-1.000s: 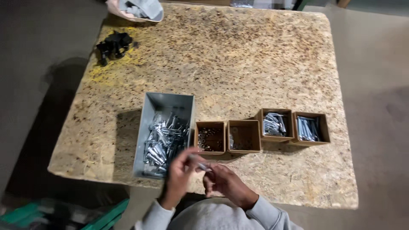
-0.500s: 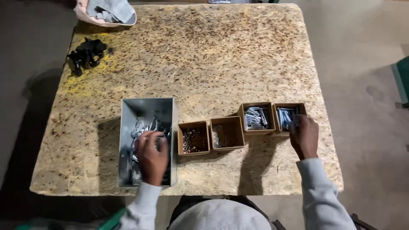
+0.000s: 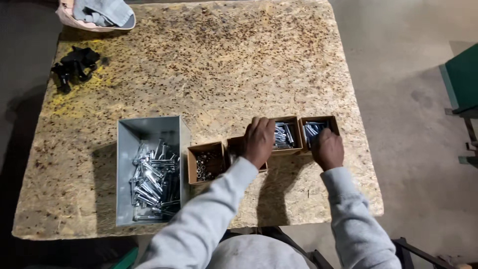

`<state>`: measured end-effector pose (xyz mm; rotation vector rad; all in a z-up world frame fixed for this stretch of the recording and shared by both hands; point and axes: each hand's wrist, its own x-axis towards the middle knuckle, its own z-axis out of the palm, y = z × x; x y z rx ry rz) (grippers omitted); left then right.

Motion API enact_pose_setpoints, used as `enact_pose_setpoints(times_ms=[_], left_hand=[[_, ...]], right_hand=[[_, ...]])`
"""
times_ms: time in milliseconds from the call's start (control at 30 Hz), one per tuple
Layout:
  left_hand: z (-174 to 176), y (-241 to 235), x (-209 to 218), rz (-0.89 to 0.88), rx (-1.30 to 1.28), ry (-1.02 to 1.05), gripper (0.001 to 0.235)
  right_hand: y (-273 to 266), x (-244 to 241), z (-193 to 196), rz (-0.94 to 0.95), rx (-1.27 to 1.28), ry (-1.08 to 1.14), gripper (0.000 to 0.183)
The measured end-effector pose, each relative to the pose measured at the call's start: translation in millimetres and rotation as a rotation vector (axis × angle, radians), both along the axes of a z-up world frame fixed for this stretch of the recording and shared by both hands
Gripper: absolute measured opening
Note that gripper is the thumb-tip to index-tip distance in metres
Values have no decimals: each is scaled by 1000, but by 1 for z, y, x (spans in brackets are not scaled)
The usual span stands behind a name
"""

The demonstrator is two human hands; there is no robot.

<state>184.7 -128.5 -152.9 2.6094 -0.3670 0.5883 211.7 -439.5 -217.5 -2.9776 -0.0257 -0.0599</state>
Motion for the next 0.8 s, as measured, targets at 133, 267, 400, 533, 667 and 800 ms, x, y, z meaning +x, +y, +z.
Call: enact_pose_setpoints(times_ms=[133,267,400,533,667,800], left_hand=[[-11,-11,14,12,151,-46,27],[4,1,13,-67,-72,-63,26],[59,13,-16,-115,-1022,307,17],[106,16,-55,-163,-1497,432,38],[128,25,-81,-133,-1823,464,37],[135,29,-89,-162,-1851,358,29]], right_hand=[[24,-38,68,-96,186,21,30],[38,-64,112,-223,559,-126,26],[74,-106,155,-139,1356,-113,38],[114,-140,178,-133,1617,5,40],[141,-162,193,-45,1680,38,33],[165,-169,211,-12,1726,76,29]])
